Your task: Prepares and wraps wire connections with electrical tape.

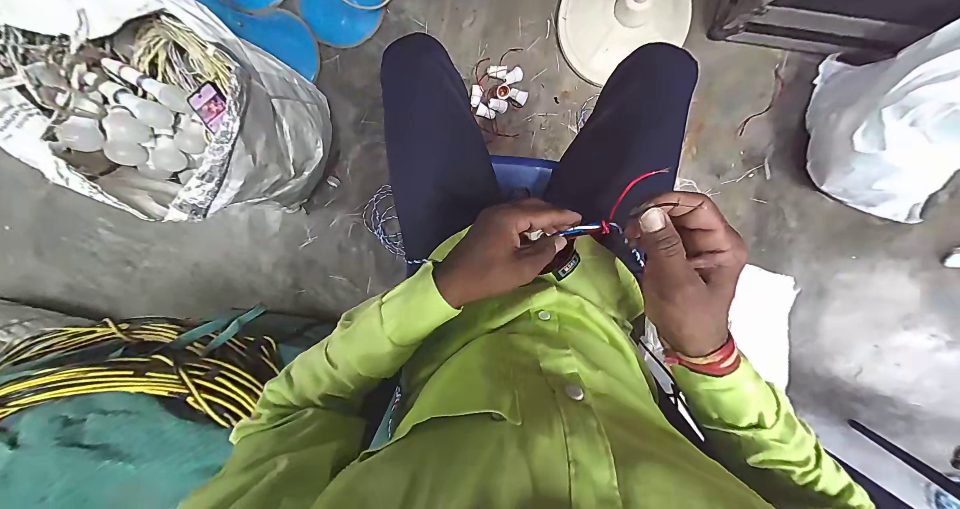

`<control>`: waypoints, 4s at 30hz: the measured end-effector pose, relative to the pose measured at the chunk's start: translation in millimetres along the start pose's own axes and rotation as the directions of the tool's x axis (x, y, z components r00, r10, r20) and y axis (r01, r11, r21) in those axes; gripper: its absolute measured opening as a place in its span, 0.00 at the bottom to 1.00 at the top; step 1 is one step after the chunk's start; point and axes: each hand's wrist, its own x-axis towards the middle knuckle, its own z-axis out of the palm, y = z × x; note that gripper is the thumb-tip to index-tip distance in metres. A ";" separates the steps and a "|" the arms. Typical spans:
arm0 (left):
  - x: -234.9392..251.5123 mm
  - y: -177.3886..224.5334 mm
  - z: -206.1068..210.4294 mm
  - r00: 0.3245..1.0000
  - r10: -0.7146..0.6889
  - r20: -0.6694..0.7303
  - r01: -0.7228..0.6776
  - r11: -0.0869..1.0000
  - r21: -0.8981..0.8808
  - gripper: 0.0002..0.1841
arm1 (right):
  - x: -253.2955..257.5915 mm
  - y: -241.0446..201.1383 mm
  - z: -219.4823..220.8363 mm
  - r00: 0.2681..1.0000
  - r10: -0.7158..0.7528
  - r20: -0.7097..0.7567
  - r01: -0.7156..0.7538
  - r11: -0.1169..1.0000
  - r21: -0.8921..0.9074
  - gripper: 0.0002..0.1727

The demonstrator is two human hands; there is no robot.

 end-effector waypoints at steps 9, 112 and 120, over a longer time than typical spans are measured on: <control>0.3 -15.5 -4.4 0.990 -0.109 0.088 0.127 0.963 -0.236 0.11 | -0.6 5.6 -3.2 0.966 -0.250 0.071 0.260 0.938 -0.228 0.06; -8.3 -15.6 9.6 0.956 0.215 -0.199 -0.178 0.966 0.189 0.06 | -9.8 11.3 4.9 0.935 -0.288 0.209 0.349 0.852 -0.389 0.10; -8.0 -18.6 14.4 0.882 0.420 -0.212 -0.246 0.796 0.553 0.05 | -10.2 15.0 5.9 0.890 -0.400 0.218 0.451 0.706 -0.546 0.11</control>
